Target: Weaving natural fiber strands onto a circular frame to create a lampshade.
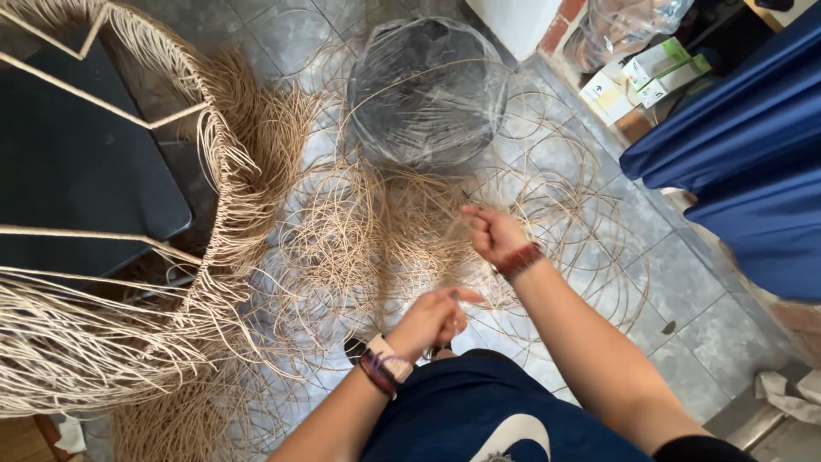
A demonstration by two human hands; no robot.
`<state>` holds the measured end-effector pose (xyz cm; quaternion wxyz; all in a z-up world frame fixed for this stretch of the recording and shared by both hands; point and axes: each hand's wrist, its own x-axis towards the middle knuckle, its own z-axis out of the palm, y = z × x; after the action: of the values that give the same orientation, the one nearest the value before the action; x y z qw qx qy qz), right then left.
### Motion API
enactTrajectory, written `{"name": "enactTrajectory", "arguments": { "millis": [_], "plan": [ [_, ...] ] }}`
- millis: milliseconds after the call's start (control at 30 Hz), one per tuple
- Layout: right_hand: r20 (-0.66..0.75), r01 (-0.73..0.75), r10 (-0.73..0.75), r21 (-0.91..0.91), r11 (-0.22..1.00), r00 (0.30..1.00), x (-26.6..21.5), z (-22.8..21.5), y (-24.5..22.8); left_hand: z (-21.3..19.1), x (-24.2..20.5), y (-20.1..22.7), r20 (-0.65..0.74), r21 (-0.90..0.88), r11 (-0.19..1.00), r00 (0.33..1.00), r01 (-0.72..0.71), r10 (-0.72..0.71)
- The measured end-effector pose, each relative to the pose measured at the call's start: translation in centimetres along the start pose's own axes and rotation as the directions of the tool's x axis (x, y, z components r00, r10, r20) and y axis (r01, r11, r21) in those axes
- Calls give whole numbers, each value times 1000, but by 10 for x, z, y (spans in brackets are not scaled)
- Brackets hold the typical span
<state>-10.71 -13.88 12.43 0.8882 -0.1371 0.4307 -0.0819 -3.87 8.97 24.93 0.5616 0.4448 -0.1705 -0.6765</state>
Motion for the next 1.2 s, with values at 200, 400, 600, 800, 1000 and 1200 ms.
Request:
{"name": "enactTrajectory", "arguments": {
  "millis": [200, 400, 600, 800, 1000, 1200],
  "plan": [
    [335, 425, -262, -683, 594, 905, -128, 8, 14, -53, 102, -10, -188, -558, 826, 957, 81, -221],
    [253, 220, -93, -537, 814, 963, -161, 44, 20, 25, 52, 69, -423, -290, 923, 899, -251, 112],
    [273, -21, 70, -180, 983, 959, 1, -10, -6, 4, 26, -18, -233, -209, 974, 972, -88, 38],
    [159, 210, -165, -333, 919, 973, -120, 33, 26, -23, 42, 6, -322, -382, 924, 932, 33, -166],
    [168, 133, -9, -748, 650, 986, -144, -7, 40, -19, 82, 40, -299, -538, 829, 954, -152, -19],
    [359, -109, 176, -198, 974, 917, -36, 24, -23, 6, 29, 9, -305, 258, 964, 942, -63, 143]
  ]
}}
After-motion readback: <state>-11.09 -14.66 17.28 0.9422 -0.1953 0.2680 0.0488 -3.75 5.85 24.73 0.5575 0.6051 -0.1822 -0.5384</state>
